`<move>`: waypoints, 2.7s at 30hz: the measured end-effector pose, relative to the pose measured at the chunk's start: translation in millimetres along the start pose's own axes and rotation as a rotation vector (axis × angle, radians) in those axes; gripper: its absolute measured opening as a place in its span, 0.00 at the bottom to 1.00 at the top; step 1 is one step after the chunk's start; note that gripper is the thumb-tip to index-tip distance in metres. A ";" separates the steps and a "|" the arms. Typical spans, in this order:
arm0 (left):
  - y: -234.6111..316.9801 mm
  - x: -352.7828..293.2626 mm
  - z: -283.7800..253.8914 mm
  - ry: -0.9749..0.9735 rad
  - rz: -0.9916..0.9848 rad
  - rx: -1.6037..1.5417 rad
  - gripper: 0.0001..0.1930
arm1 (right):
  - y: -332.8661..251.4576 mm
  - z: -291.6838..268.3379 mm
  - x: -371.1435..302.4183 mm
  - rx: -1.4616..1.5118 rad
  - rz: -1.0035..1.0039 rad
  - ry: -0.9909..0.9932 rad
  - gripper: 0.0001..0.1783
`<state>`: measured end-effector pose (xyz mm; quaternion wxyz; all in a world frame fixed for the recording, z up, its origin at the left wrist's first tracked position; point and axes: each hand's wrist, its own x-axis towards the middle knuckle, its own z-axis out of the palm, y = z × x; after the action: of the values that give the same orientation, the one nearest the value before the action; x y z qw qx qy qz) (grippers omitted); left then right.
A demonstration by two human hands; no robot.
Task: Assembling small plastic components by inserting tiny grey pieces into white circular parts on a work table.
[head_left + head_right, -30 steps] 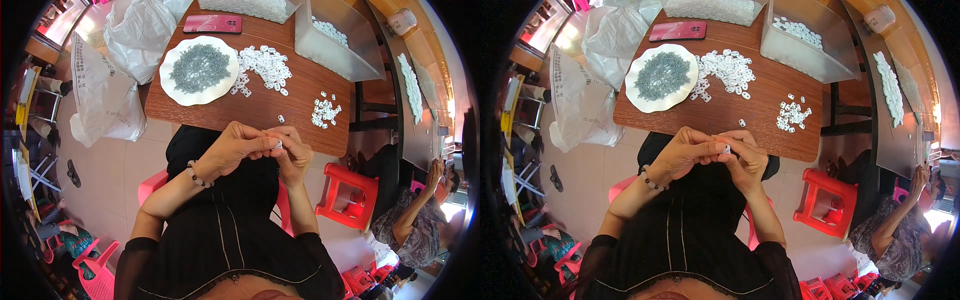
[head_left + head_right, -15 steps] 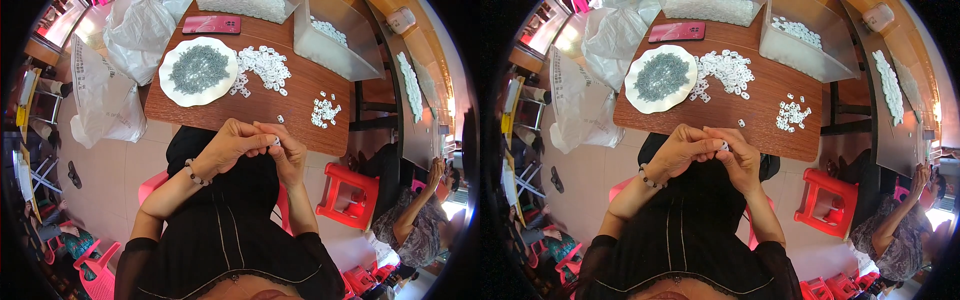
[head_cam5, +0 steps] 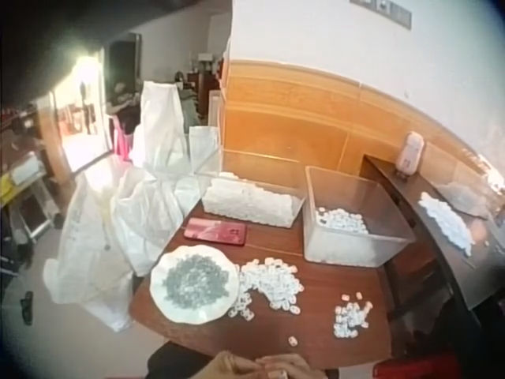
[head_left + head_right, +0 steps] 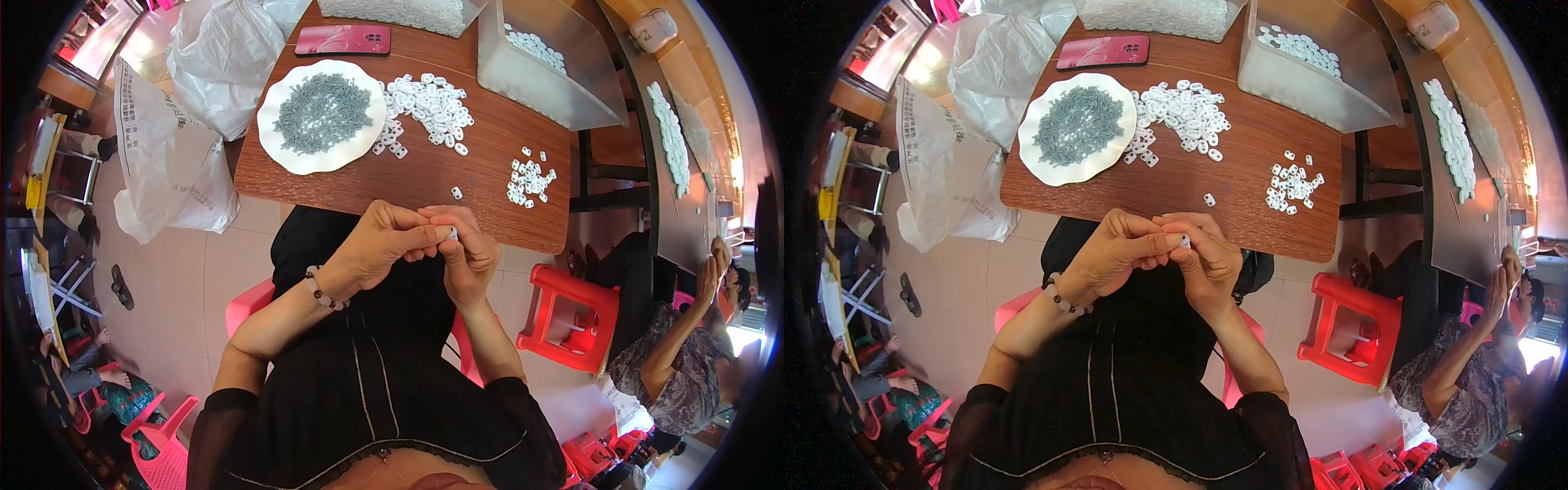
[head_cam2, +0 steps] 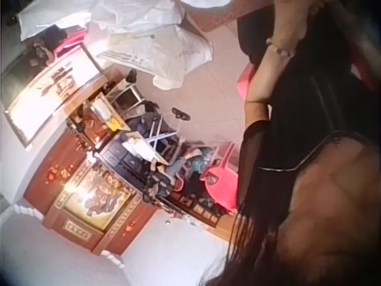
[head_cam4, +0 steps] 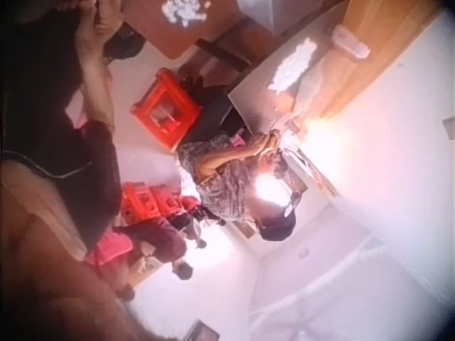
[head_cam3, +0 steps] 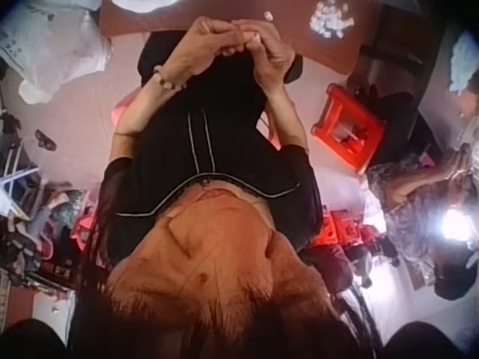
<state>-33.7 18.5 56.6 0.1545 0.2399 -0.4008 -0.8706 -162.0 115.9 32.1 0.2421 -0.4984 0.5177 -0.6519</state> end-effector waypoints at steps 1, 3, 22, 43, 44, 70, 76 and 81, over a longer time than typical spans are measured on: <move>-0.5 0.2 -0.1 0.001 -0.011 -0.008 0.09 | 1.0 -0.5 0.3 -0.022 -0.019 0.000 0.20; -3.2 1.8 -2.3 0.001 -0.023 -0.017 0.09 | 3.2 -0.8 0.4 -0.045 -0.039 0.002 0.20; -9.9 18.0 -2.3 0.054 0.156 0.041 0.12 | 16.8 -13.5 14.9 0.276 0.199 -0.149 0.30; -11.0 15.6 -10.6 0.036 0.164 0.059 0.12 | 0.0 -5.3 21.3 0.190 0.231 -0.112 0.24; -10.0 15.2 -12.1 0.038 0.159 0.041 0.11 | -3.7 -1.3 20.3 0.163 0.225 -0.006 0.20; 122.2 246.6 48.9 0.218 1.068 1.219 0.16 | 139.1 -18.9 -64.1 -0.851 0.013 -0.642 0.17; 98.5 158.5 9.2 0.238 1.083 1.020 0.09 | 112.9 -13.8 -46.4 -0.660 -0.025 -0.615 0.07; 71.9 83.5 -24.1 0.353 0.892 1.050 0.06 | 105.9 -11.1 -46.7 -0.701 -0.062 -0.590 0.05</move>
<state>-85.1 -80.4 73.9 0.4227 0.2330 -0.7965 -0.3643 -175.2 122.8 -83.2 0.1765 -0.7296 0.6009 -0.2747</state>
